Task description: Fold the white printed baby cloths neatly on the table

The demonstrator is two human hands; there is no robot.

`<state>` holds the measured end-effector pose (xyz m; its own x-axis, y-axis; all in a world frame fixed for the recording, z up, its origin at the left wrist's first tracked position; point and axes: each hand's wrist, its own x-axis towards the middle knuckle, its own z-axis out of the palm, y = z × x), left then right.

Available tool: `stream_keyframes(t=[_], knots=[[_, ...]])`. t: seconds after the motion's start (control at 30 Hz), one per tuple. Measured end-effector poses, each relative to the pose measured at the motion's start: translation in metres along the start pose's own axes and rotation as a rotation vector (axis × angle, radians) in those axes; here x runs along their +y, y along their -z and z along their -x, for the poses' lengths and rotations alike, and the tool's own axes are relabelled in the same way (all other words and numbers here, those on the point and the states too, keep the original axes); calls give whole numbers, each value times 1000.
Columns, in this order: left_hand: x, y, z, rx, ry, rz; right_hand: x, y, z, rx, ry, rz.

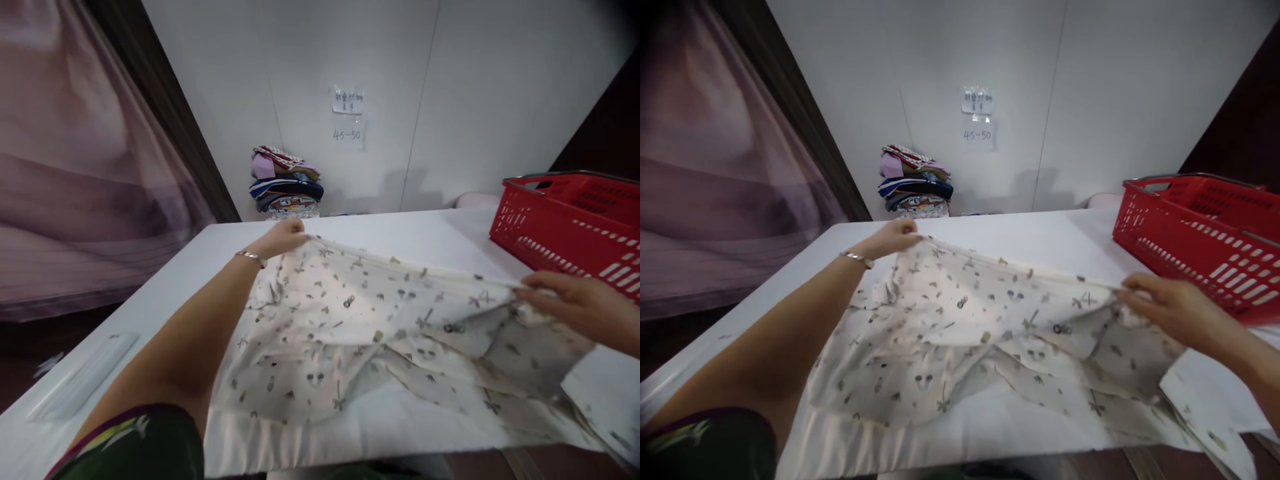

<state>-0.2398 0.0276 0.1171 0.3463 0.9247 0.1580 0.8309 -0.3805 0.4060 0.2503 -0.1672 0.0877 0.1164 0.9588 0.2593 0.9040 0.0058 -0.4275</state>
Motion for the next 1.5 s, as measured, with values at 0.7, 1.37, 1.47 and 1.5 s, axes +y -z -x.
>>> stream_keyframes(t=[0.7, 1.37, 1.47, 1.5], knots=[[-27, -7, -28, -166, 196, -36, -10, -103, -168, -286, -152, 396], [52, -102, -46, -218, -169, -219, -142, -197, -156, -745, 125, -670], [52, -97, -35, -229, -160, -215, -160, -212, -150, -727, 170, -721], [50, -92, -31, -259, -137, -203, -161, -215, -148, -712, 160, -716]])
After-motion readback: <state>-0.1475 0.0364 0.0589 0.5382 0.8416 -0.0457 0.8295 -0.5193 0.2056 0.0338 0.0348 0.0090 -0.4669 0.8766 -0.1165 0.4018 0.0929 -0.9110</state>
